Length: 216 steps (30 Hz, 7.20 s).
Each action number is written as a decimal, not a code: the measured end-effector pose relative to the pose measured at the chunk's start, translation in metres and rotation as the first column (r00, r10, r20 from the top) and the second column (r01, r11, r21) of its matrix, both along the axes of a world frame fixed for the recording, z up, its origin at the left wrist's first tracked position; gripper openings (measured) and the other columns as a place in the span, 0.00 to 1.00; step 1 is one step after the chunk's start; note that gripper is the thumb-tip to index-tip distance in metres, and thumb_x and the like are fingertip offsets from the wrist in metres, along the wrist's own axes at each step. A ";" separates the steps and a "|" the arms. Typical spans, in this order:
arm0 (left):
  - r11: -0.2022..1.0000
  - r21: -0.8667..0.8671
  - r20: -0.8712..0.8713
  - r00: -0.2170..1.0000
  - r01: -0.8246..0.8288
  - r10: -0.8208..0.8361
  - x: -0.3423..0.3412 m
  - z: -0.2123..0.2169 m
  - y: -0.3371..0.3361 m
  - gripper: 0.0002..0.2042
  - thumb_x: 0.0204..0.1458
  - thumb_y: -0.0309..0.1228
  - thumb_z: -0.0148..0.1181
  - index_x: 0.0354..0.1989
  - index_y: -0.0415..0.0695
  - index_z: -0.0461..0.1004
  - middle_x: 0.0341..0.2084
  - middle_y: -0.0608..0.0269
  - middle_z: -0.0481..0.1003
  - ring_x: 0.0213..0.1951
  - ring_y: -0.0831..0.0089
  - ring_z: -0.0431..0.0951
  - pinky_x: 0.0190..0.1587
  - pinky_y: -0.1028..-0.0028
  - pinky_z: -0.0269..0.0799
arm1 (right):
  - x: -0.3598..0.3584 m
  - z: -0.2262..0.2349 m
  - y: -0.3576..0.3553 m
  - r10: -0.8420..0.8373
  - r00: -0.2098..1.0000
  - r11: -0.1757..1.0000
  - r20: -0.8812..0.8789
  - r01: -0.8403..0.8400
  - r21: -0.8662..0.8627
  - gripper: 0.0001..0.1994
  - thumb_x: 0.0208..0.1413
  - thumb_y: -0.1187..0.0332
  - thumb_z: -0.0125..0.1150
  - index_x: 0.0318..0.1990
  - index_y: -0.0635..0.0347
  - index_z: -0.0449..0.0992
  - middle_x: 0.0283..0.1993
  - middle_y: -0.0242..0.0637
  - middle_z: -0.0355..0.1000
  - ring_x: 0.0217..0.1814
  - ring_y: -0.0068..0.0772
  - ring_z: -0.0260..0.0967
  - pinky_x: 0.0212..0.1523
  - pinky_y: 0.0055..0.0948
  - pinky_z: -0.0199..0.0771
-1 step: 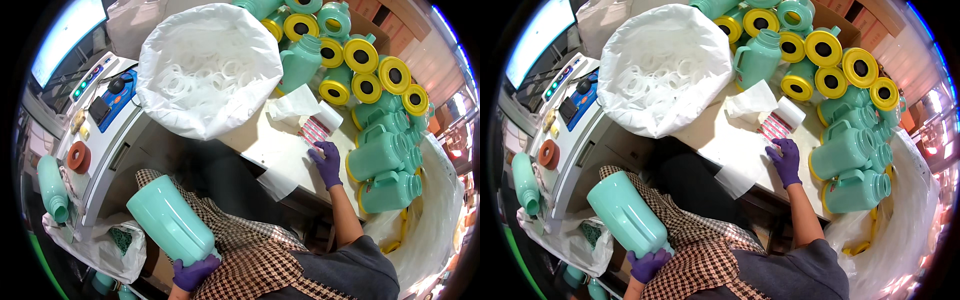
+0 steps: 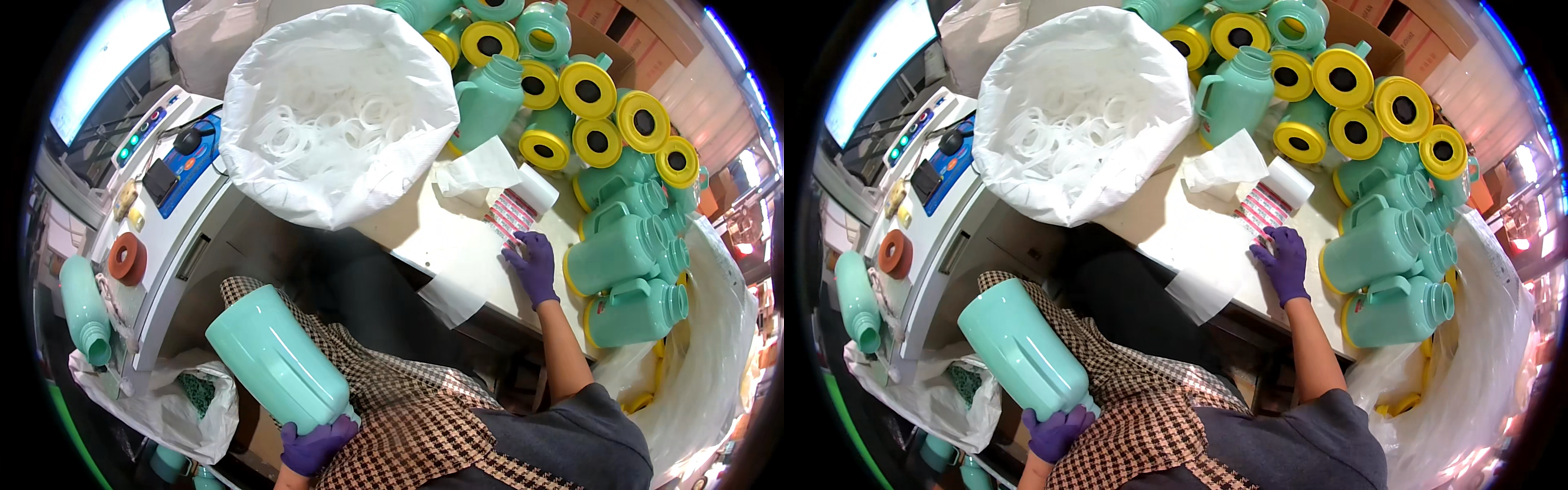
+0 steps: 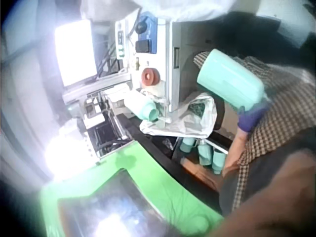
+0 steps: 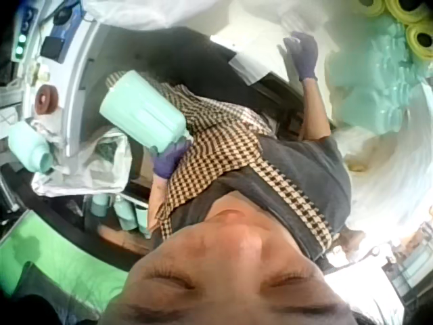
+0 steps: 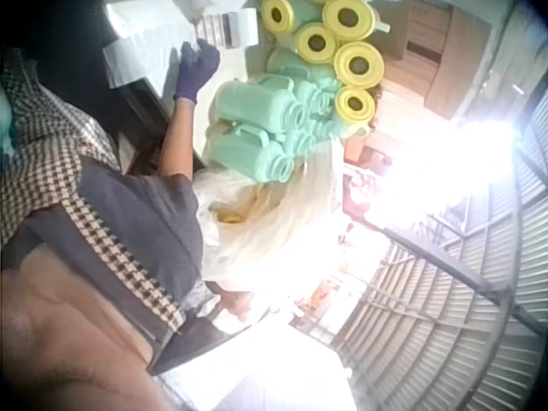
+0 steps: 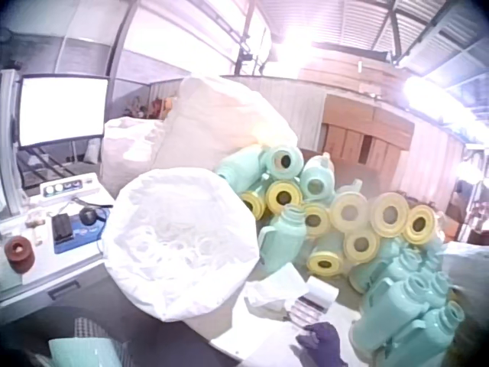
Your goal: The person assembles teal plastic jugs by inserting green stoppers into the openings and screwing on yellow lids. The person handles the jugs one at a time, placing the finished units into a white plastic bag.
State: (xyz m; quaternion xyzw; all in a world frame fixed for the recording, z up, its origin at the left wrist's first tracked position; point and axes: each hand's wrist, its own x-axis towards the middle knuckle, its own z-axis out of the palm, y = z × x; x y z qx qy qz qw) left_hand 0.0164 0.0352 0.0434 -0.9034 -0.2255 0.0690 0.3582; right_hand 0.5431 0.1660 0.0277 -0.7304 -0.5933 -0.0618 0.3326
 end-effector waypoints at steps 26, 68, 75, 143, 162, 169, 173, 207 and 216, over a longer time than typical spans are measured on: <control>0.556 0.768 -0.570 0.735 0.319 0.366 -0.017 -0.043 -0.021 0.37 0.62 0.47 0.53 0.74 0.40 0.48 0.68 0.50 0.59 0.67 0.61 0.62 0.74 0.68 0.51 | -0.348 0.116 0.073 0.673 0.175 0.281 -0.719 -0.959 0.030 0.07 0.60 0.68 0.61 0.35 0.64 0.76 0.34 0.37 0.69 0.37 0.33 0.67 0.43 0.31 0.69; 0.635 0.032 0.998 0.064 -0.772 0.027 -0.249 0.076 0.141 0.30 0.46 0.28 0.74 0.60 0.50 0.70 0.68 0.46 0.59 0.70 0.40 0.56 0.69 0.51 0.59 | -0.221 0.085 0.024 0.768 0.307 0.637 -0.562 -0.284 0.717 0.18 0.52 0.57 0.67 0.43 0.61 0.77 0.47 0.45 0.74 0.48 0.40 0.72 0.49 0.42 0.72; 0.514 -0.058 0.988 0.024 -0.856 0.152 -0.285 0.076 0.182 0.32 0.48 0.38 0.71 0.63 0.51 0.67 0.67 0.46 0.58 0.67 0.44 0.61 0.65 0.54 0.65 | -0.161 0.057 0.029 0.813 0.172 0.514 -0.557 -0.661 0.546 0.18 0.55 0.62 0.56 0.48 0.65 0.77 0.46 0.41 0.74 0.44 0.37 0.71 0.47 0.40 0.73; 0.794 -0.550 0.800 -0.109 0.259 0.589 -0.092 0.025 0.126 0.43 0.48 0.35 0.73 0.70 0.35 0.55 0.64 0.48 0.66 0.63 0.59 0.68 0.68 0.61 0.61 | 0.402 -0.032 -0.394 -0.862 0.364 0.264 0.353 0.917 -0.300 0.29 0.67 0.50 0.48 0.68 0.59 0.66 0.64 0.48 0.71 0.60 0.49 0.72 0.57 0.44 0.74; 0.765 -0.476 0.626 -0.445 0.433 0.641 -0.023 0.037 0.091 0.16 0.70 0.37 0.43 0.55 0.40 0.70 0.46 0.61 0.75 0.49 0.72 0.75 0.53 0.69 0.71 | -0.115 0.135 -0.045 0.399 0.904 0.865 -0.151 -0.317 0.390 0.35 0.66 0.47 0.46 0.66 0.74 0.64 0.64 0.56 0.67 0.60 0.52 0.65 0.63 0.44 0.64; 0.795 -0.224 0.079 -0.803 0.563 0.591 -0.024 0.036 0.073 0.18 0.71 0.45 0.42 0.52 0.43 0.72 0.44 0.65 0.76 0.47 0.75 0.75 0.53 0.71 0.71 | -0.240 0.133 0.030 0.846 0.533 0.470 0.018 -0.760 0.449 0.36 0.69 0.47 0.39 0.65 0.77 0.64 0.59 0.57 0.70 0.49 0.47 0.66 0.54 0.44 0.69; 0.863 -0.354 0.261 -0.848 0.362 0.462 -0.038 0.039 0.066 0.19 0.71 0.45 0.41 0.51 0.43 0.71 0.43 0.64 0.75 0.47 0.74 0.73 0.54 0.71 0.69 | -0.268 0.134 0.019 0.828 0.559 0.521 -0.049 -0.733 0.437 0.33 0.69 0.49 0.38 0.61 0.76 0.69 0.51 0.52 0.74 0.46 0.46 0.67 0.48 0.43 0.69; 0.295 -0.133 -0.060 -0.305 0.946 0.950 0.043 0.037 0.119 0.14 0.71 0.36 0.46 0.59 0.45 0.67 0.42 0.64 0.68 0.39 0.75 0.66 0.42 0.75 0.68 | 0.128 0.374 0.160 0.017 0.929 0.798 0.370 -0.236 0.554 0.37 0.46 0.64 0.76 0.67 0.51 0.69 0.71 0.47 0.63 0.71 0.51 0.62 0.68 0.41 0.67; 0.659 -0.455 0.255 -0.622 0.599 0.741 -0.019 -0.012 0.075 0.12 0.69 0.33 0.45 0.54 0.40 0.67 0.37 0.58 0.75 0.29 0.73 0.77 0.28 0.74 0.77 | 0.199 0.374 0.229 0.059 0.915 0.974 0.399 -0.141 0.180 0.42 0.42 0.57 0.73 0.68 0.60 0.66 0.67 0.55 0.65 0.70 0.53 0.63 0.71 0.41 0.61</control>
